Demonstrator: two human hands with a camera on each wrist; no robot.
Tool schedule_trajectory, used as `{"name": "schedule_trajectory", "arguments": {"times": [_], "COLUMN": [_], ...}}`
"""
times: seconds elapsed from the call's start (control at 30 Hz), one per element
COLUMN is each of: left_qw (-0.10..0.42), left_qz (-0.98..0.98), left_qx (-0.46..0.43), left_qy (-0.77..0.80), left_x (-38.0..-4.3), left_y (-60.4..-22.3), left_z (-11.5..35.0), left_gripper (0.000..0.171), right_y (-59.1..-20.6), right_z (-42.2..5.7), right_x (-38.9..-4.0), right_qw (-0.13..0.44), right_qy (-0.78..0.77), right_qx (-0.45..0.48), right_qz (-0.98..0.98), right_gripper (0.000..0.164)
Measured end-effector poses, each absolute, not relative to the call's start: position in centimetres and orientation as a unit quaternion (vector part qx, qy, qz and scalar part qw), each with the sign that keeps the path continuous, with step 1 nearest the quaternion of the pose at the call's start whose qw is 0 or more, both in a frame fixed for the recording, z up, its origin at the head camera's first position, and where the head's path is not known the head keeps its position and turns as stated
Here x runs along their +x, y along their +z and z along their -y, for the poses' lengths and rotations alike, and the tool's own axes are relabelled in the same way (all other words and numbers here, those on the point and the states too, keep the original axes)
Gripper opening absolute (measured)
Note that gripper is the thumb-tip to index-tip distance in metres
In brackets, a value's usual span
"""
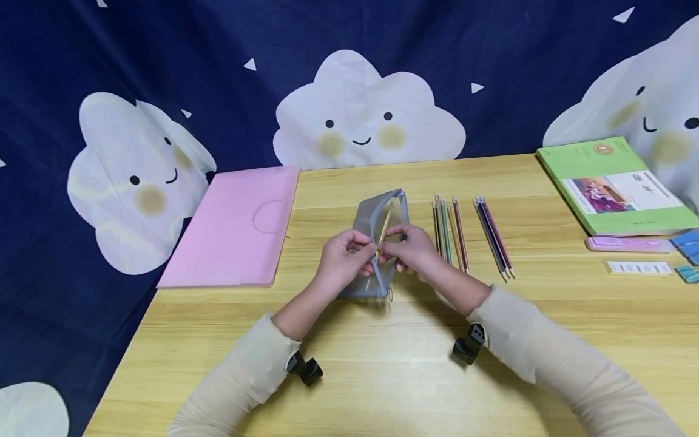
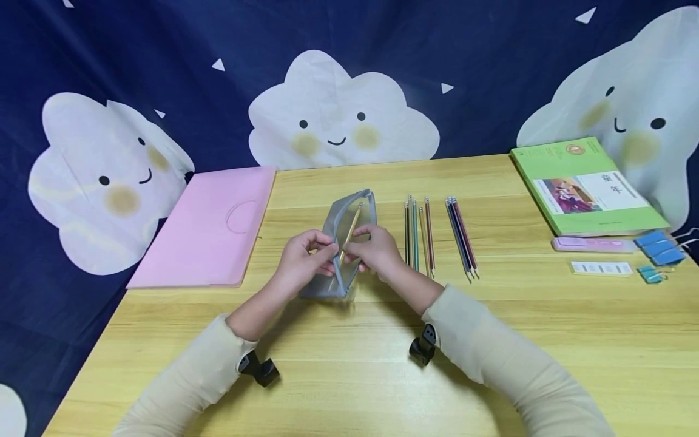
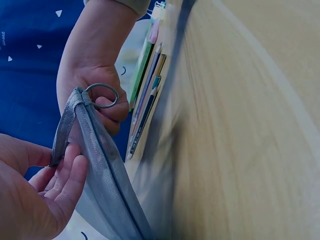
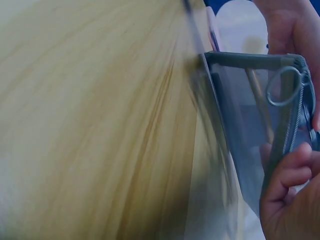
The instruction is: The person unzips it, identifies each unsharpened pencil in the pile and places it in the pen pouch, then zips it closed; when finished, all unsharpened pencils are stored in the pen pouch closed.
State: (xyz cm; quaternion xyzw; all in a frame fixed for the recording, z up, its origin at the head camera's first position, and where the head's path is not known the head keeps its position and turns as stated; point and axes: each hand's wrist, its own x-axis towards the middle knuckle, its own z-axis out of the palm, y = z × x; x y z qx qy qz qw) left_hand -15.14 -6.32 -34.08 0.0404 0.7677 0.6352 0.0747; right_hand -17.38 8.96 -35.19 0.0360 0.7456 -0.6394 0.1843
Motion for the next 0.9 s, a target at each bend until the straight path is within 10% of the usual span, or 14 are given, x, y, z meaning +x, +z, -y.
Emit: {"name": "schedule_trajectory", "arguments": {"times": [0.9], "left_qw": [0.071], "left_qz": [-0.755], "left_qx": [0.009], "left_qy": [0.652], "left_x": [-15.3], "left_y": [-33.7], "left_z": [7.1], "left_gripper": [0.013], "right_y": [-34.4], "right_z": [-20.4], "right_x": [-18.4], "right_qw": [-0.008], "right_qy": [-0.578], "right_qx": [0.056], "right_qz": [-0.814], "right_gripper": [0.041]}}
